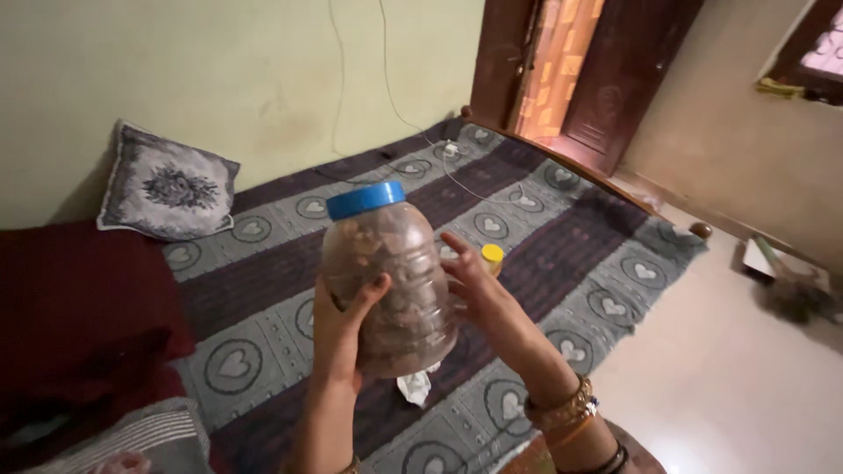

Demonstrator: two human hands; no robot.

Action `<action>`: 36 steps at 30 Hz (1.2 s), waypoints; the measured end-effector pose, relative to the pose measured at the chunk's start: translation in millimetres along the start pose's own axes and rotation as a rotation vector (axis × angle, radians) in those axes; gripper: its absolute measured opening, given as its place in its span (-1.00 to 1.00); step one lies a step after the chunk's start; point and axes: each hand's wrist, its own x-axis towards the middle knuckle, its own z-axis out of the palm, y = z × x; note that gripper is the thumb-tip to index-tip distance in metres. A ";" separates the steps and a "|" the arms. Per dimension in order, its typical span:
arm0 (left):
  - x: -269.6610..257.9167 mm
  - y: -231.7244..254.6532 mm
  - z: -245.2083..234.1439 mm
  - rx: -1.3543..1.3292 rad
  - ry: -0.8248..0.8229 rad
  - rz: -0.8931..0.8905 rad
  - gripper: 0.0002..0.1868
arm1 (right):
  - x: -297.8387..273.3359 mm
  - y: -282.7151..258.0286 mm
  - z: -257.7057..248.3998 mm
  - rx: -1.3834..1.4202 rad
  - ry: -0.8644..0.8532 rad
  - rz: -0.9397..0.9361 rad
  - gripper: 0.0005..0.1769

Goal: The person wipes various jars with a cloth and places them onto a storage shelf.

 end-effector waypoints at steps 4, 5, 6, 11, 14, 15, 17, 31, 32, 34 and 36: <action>-16.9 -4.2 -3.7 0.121 -0.034 0.110 0.05 | -27.6 -13.2 38.6 -0.185 -0.042 -0.066 0.16; -22.8 -5.0 -3.4 0.124 -0.050 0.130 0.05 | -32.7 -14.3 44.2 -0.240 -0.036 -0.076 0.23; -28.5 -3.4 -3.6 0.161 -0.048 0.139 0.06 | -38.8 -17.4 46.5 -0.206 -0.034 -0.061 0.24; -65.3 4.9 -0.6 0.195 -0.061 0.158 0.12 | -71.8 -25.9 55.6 -0.128 0.006 -0.073 0.15; -94.1 7.3 0.8 0.442 -0.030 0.339 0.13 | -93.7 -29.9 59.4 -0.042 -0.025 -0.142 0.19; -101.3 9.2 1.4 0.464 -0.034 0.348 0.13 | -101.0 -32.9 59.6 -0.067 -0.021 -0.140 0.20; -125.3 4.9 -2.3 0.518 -0.037 0.345 0.13 | -125.3 -29.7 61.4 -0.104 -0.012 -0.121 0.23; -310.3 13.2 -82.9 0.418 0.047 0.236 0.02 | -236.4 25.0 152.8 -0.003 -0.279 0.107 0.30; -318.0 20.4 -89.8 0.420 0.064 0.222 0.00 | -238.4 26.4 163.6 0.003 -0.300 0.104 0.29; -334.2 33.7 -106.2 0.540 0.138 0.244 0.05 | -239.5 30.4 188.0 0.066 -0.338 0.084 0.25; -350.8 46.1 -125.6 0.593 0.188 0.270 0.08 | -241.1 34.9 214.9 0.098 -0.374 0.073 0.24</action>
